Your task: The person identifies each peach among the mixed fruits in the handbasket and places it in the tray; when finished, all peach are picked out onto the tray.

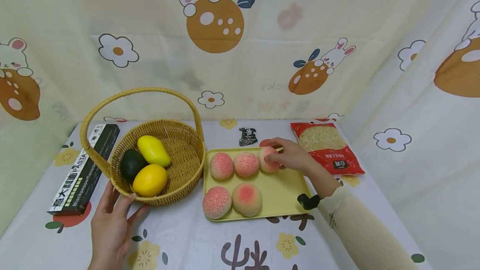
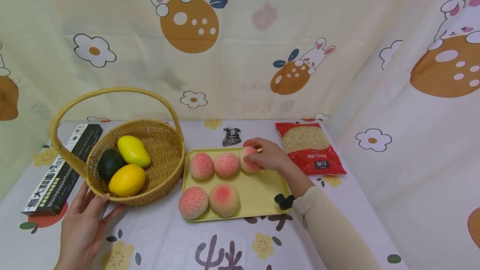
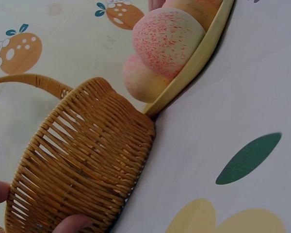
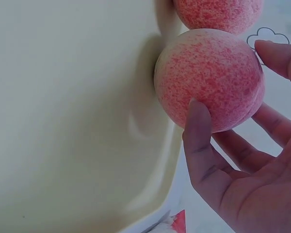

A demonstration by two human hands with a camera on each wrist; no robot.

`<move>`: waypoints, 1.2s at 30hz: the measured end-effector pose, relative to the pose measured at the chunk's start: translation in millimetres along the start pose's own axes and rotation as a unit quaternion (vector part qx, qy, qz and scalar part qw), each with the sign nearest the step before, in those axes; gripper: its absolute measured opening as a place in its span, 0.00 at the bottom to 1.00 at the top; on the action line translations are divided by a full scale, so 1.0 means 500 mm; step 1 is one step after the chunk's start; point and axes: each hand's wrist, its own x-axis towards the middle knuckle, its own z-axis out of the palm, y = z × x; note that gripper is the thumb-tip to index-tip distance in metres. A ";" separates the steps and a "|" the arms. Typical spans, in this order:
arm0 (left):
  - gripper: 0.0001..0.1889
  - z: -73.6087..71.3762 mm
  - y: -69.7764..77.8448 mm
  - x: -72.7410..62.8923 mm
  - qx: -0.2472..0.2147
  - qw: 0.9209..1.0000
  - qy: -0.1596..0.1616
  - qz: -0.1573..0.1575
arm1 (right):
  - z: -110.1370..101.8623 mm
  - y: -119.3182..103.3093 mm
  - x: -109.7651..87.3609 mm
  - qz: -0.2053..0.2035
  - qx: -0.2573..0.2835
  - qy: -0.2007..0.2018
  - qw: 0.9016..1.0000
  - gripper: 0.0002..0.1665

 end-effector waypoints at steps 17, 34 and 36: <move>0.40 -0.008 -0.008 -0.011 0.010 1.000 0.020 -0.006 | 0.000 0.009 -0.113 0.044 0.112 0.172 0.978 0.33; 0.42 -0.001 0.001 -0.006 0.008 1.000 0.008 0.016 | 0.122 -0.030 -0.238 0.002 0.415 0.239 0.878 0.18; 0.43 0.002 0.004 -0.006 0.019 0.999 0.014 0.023 | 0.131 -0.036 -0.237 0.002 0.416 0.234 0.879 0.18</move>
